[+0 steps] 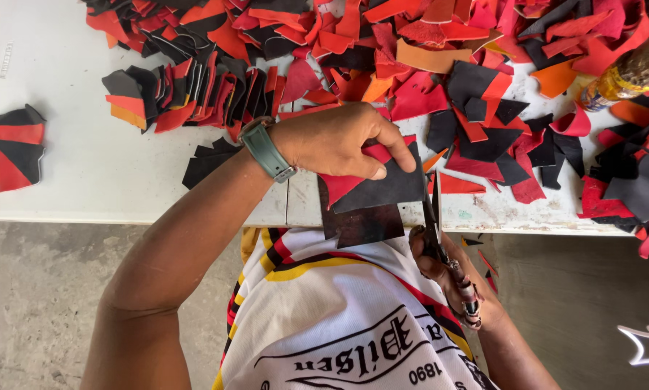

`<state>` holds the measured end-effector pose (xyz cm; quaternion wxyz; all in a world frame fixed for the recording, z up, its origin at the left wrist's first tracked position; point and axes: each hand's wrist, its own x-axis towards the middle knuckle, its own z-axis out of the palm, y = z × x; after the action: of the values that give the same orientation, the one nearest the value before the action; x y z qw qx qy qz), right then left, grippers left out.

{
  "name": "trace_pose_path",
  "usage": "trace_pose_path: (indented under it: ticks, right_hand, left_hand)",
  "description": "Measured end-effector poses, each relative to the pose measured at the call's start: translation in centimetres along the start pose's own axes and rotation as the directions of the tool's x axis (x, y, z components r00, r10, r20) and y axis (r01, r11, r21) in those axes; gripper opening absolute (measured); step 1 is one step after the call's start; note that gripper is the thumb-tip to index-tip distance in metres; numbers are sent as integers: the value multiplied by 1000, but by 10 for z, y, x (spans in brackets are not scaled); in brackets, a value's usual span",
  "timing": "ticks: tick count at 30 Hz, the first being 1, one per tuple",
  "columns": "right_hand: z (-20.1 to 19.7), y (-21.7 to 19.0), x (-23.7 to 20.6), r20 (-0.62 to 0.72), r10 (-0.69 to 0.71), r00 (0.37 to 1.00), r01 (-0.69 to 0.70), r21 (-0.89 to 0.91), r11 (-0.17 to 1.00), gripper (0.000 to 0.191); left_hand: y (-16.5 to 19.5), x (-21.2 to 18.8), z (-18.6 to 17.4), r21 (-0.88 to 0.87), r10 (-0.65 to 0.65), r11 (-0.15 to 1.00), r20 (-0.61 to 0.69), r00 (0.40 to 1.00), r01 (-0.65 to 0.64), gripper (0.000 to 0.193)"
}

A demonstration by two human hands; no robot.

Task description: The person uses shears to cut red and black fabric pieces into smaller shapes on a white table. They repeatedly pick up fabric, align it, cut along edges, and place the cut pieces into a pile.

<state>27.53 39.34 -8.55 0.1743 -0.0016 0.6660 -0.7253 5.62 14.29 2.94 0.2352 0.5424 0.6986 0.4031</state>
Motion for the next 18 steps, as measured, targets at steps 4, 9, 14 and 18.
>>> trace_pose_path:
  ticks: [4, 9, 14, 18]
  right_hand:
    - [1, -2, 1, 64, -112, 992, 106, 88, 990, 63]
    - [3, -3, 3, 41, -30, 999, 31, -36, 999, 59]
    - [0, 7, 5, 26, -40, 999, 41, -69, 997, 41]
    - [-13, 17, 11, -67, -13, 998, 13, 0, 1000, 27]
  left_hand:
    - [0, -2, -1, -34, -56, 998, -3, 998, 56, 34]
    - [-1, -2, 0, -39, -95, 995, 8, 995, 95, 35]
    - [-1, -2, -1, -33, -64, 997, -3, 998, 64, 34]
    - [0, -5, -9, -85, -164, 981, 94, 982, 172, 30]
